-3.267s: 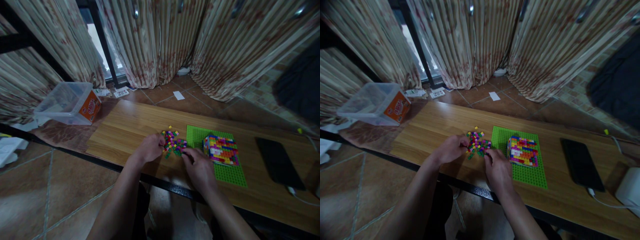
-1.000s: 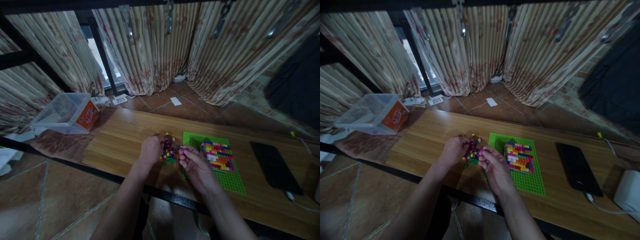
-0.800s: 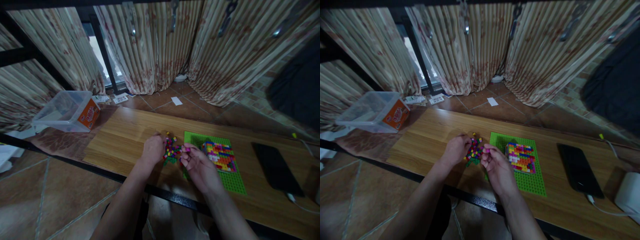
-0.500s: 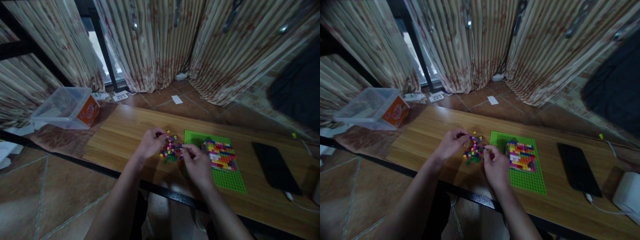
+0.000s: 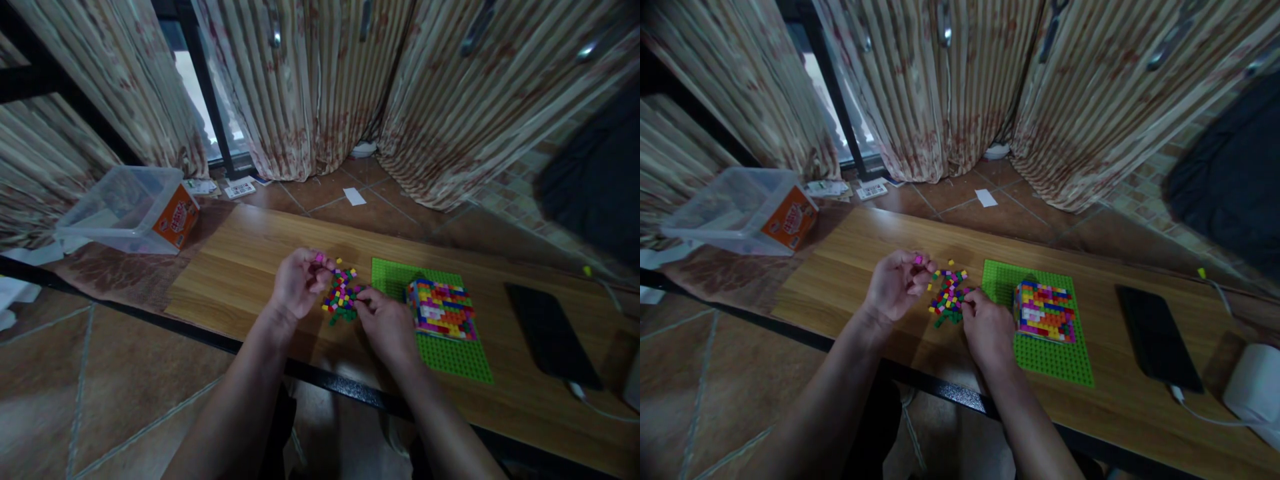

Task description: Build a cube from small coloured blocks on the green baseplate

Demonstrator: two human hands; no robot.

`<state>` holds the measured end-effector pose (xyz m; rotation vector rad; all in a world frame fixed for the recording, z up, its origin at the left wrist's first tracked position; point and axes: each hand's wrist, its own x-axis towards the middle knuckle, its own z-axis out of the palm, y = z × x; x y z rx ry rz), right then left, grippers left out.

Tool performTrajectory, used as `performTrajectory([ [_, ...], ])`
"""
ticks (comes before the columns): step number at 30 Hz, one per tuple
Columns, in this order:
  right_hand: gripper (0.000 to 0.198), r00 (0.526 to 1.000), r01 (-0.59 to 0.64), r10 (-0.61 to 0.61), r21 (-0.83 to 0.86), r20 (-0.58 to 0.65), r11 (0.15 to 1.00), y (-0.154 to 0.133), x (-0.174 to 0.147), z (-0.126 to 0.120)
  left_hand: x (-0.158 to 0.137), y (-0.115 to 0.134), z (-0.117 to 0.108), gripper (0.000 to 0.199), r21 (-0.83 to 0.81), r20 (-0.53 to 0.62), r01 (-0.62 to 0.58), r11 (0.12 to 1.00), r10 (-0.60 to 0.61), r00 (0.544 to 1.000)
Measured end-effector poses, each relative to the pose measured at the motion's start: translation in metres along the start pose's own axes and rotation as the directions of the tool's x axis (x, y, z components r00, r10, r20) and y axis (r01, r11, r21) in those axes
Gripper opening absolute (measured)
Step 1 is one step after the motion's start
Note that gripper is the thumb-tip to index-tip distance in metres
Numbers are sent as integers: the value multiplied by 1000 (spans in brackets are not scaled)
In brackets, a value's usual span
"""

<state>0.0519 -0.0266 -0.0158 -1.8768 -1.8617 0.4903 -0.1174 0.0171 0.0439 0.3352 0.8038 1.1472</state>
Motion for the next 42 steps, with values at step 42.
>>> performTrajectory([
  [42,23,969,115,-5,435,-245,893,-37,-5,-44,2,-26,7,22,-308,-122,64,949,-106,987],
])
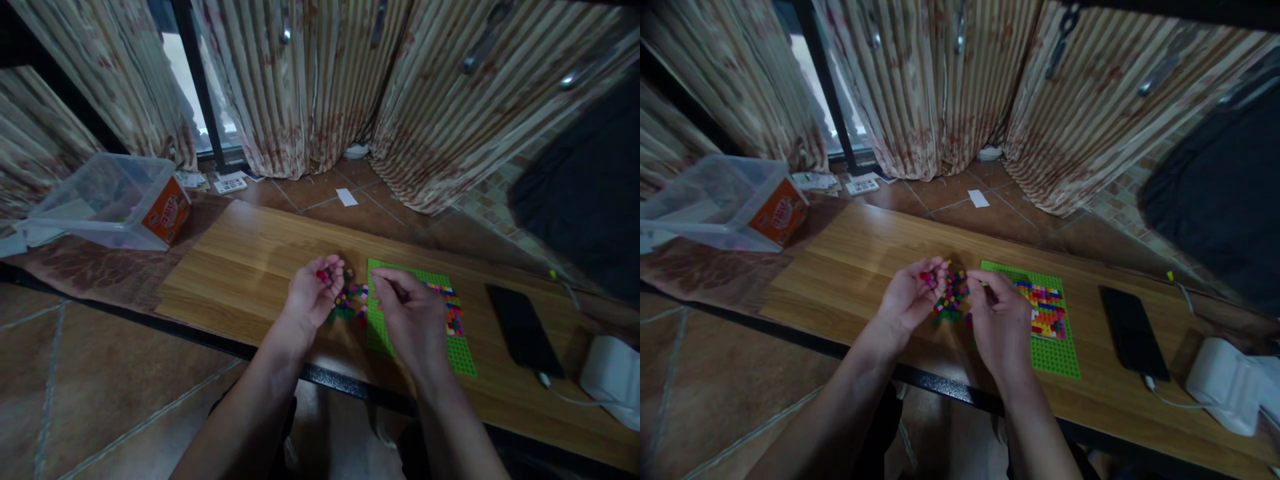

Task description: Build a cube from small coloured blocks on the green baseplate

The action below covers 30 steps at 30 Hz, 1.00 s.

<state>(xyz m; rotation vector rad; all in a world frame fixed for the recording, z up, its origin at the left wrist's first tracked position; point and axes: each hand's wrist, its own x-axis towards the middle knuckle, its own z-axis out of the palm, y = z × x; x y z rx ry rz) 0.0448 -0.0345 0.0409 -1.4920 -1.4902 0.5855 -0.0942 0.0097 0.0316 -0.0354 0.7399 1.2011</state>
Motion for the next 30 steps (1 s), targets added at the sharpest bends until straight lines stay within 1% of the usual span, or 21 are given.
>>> performTrajectory([
  [1,22,1000,-17,17,-62,-9,998,7,-2,-2,-1,4,-1,21,-7,-26,-39,999,39,999],
  [2,20,999,-26,29,-131,20,991,13,-5,-2,-2,8,-3,19,-13,-41,-79,997,78,996],
  [4,20,990,6,28,-239,140,971,26,-11,1,-3,14,-5,19,-20,-48,-137,990,136,990],
  [6,21,979,30,32,-295,202,955,35,-16,7,-4,16,-7,19,-25,-52,-157,987,156,986],
  [8,22,974,58,22,-344,226,937,40,-18,15,-4,15,-7,18,-21,-76,-161,987,159,984],
  [12,22,961,116,8,-428,276,896,42,-14,25,-4,12,-7,17,-7,-143,-159,987,157,977],
  [17,17,939,145,49,-518,341,843,36,-3,27,-4,13,-6,28,0,-162,-177,984,174,971],
  [21,16,921,179,77,-592,381,786,34,2,25,-4,12,-6,27,45,-167,-160,986,165,972],
  [23,16,929,172,67,-587,363,791,33,3,23,-4,10,-5,26,71,-172,-146,987,156,973],
  [25,16,947,154,34,-540,321,828,32,5,20,-4,6,-4,26,102,-172,-118,988,134,976],
  [27,16,961,129,4,-460,277,878,27,6,20,-5,0,-3,26,126,-162,-74,989,94,982],
  [30,15,965,96,-9,-322,262,942,16,10,25,-4,-10,-2,28,118,-143,-20,993,36,989],
])
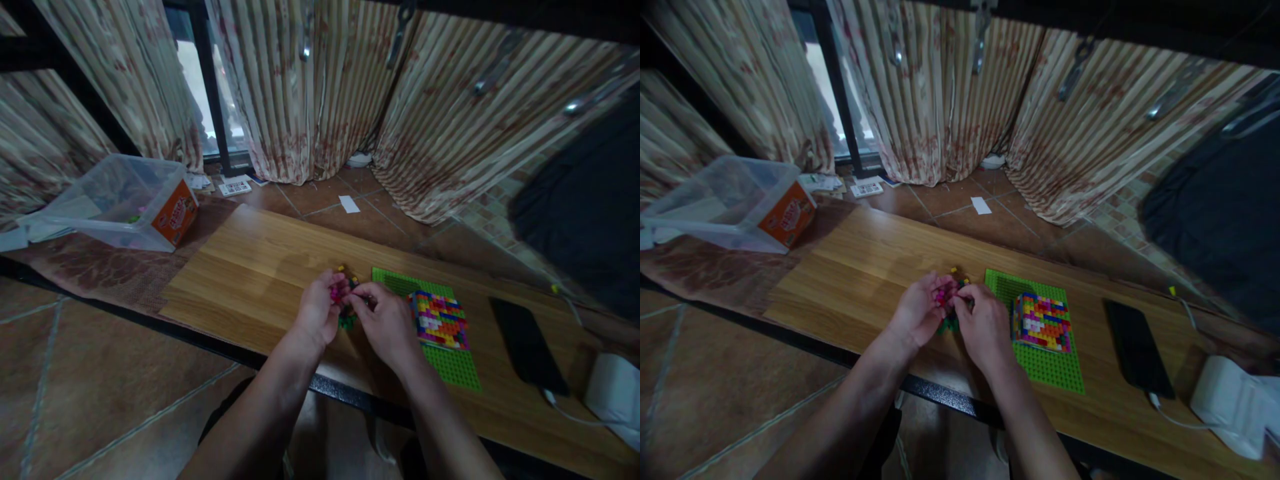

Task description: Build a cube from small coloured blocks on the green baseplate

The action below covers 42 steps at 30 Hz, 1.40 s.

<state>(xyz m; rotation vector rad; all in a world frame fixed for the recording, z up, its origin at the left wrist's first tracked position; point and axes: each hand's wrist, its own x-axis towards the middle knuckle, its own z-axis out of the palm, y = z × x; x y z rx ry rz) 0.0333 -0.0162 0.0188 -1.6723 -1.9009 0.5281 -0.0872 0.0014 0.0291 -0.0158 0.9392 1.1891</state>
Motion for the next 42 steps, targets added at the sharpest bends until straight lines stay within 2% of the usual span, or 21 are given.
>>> performTrajectory([
  [4,18,998,47,-42,125,-45,991,-7,11,2,2,-1,1,27,-75,19,13,997,-12,1000],
  [7,23,991,59,-51,55,-124,997,2,23,4,3,10,-1,27,-119,-3,-33,992,33,999],
  [9,25,996,70,-73,-64,-52,995,10,31,6,2,18,-4,28,-125,-29,-83,989,80,996],
  [13,30,975,156,-104,-272,196,949,20,46,9,2,27,-8,26,-115,-44,-145,983,141,989],
  [20,23,933,222,-90,-362,348,905,18,61,5,-1,29,-9,23,-82,-17,-136,987,135,991],
  [32,24,889,294,-95,-397,449,869,23,62,-3,-2,29,-8,21,-56,-16,-125,991,124,992],
  [42,16,905,324,-181,-346,385,881,25,57,6,-2,27,-7,18,-11,-13,-112,994,112,994],
])
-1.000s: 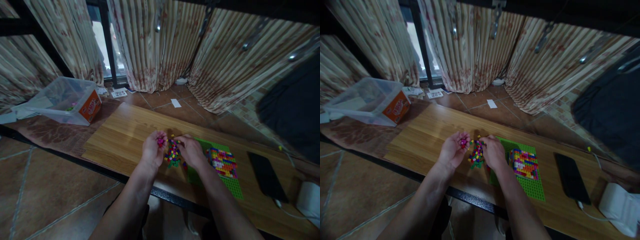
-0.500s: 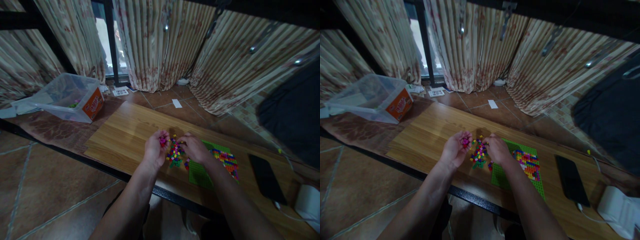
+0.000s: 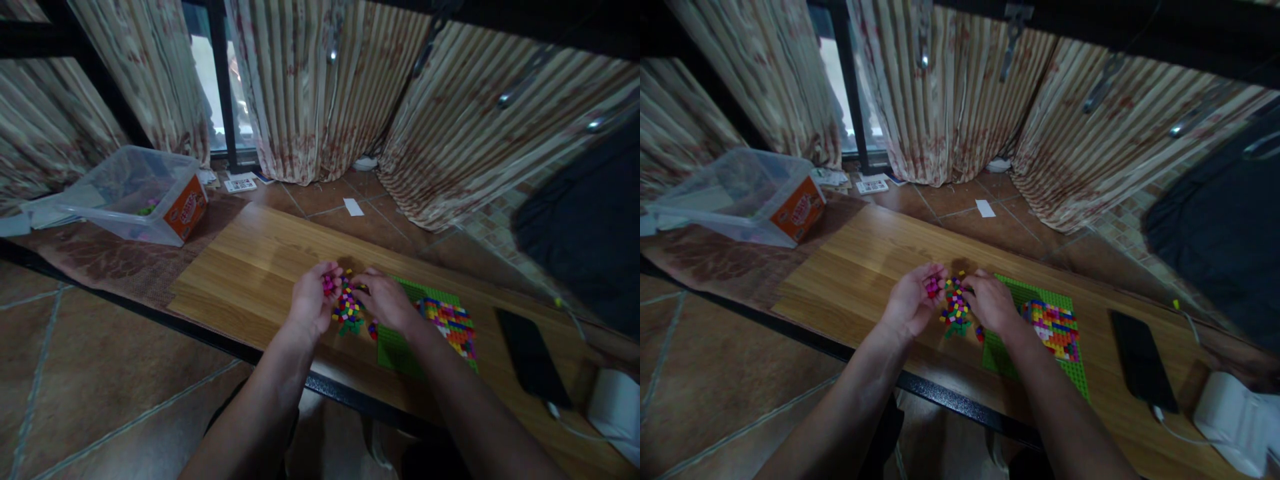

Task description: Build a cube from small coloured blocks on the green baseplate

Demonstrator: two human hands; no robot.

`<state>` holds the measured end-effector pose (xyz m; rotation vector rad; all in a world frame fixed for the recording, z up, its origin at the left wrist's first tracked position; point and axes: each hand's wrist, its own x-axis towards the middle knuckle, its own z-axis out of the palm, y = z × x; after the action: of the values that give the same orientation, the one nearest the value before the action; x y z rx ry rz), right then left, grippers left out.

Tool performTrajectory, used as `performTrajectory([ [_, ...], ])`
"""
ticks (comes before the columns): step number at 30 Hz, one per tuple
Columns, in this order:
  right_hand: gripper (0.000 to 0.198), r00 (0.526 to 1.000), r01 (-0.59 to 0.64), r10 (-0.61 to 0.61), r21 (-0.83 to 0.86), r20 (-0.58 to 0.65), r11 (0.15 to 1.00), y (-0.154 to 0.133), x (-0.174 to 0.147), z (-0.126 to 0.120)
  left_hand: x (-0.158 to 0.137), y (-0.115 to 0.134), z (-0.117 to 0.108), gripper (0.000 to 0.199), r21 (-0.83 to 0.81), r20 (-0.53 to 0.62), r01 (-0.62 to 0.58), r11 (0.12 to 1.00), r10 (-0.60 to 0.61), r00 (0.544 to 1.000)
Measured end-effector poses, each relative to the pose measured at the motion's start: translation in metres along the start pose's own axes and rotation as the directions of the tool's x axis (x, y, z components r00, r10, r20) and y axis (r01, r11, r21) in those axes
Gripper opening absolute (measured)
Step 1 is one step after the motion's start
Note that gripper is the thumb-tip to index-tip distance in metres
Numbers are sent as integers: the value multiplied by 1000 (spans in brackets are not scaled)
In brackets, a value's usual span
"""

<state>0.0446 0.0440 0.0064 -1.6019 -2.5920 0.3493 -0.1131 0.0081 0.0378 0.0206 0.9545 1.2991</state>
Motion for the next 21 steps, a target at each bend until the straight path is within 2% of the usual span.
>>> performTrajectory([
  [3,15,1000,15,-15,20,-27,1000,2,-2,2,2,-3,0,14,44,-14,-5,999,6,1000],
  [8,14,998,11,-8,49,-63,999,4,-6,2,5,-7,-1,13,107,35,-7,994,3,999],
  [9,14,996,10,0,107,-94,994,3,-7,2,6,-8,-1,13,115,43,-11,993,6,999],
  [11,14,984,-9,66,325,-165,946,1,-10,0,7,-9,-2,14,139,48,-15,990,9,999],
  [13,16,964,-54,203,618,-173,784,-2,-14,-3,7,-11,-3,16,183,51,-10,983,0,999],
  [15,23,941,-90,323,849,-98,521,-8,-18,-7,6,-14,-2,17,234,73,17,972,-35,997],
  [17,28,932,-81,361,958,-24,273,-14,-23,-10,4,-17,-1,19,254,125,46,966,-80,989],
  [18,29,931,-65,365,980,-10,191,-17,-24,-11,2,-18,0,21,254,150,60,965,-101,984],
  [19,29,928,-46,372,988,-12,146,-21,-25,-12,1,-20,1,23,252,167,73,965,-117,979],
  [21,28,917,-23,396,985,-47,169,-27,-27,-13,-1,-21,3,27,243,182,97,965,-143,973],
])
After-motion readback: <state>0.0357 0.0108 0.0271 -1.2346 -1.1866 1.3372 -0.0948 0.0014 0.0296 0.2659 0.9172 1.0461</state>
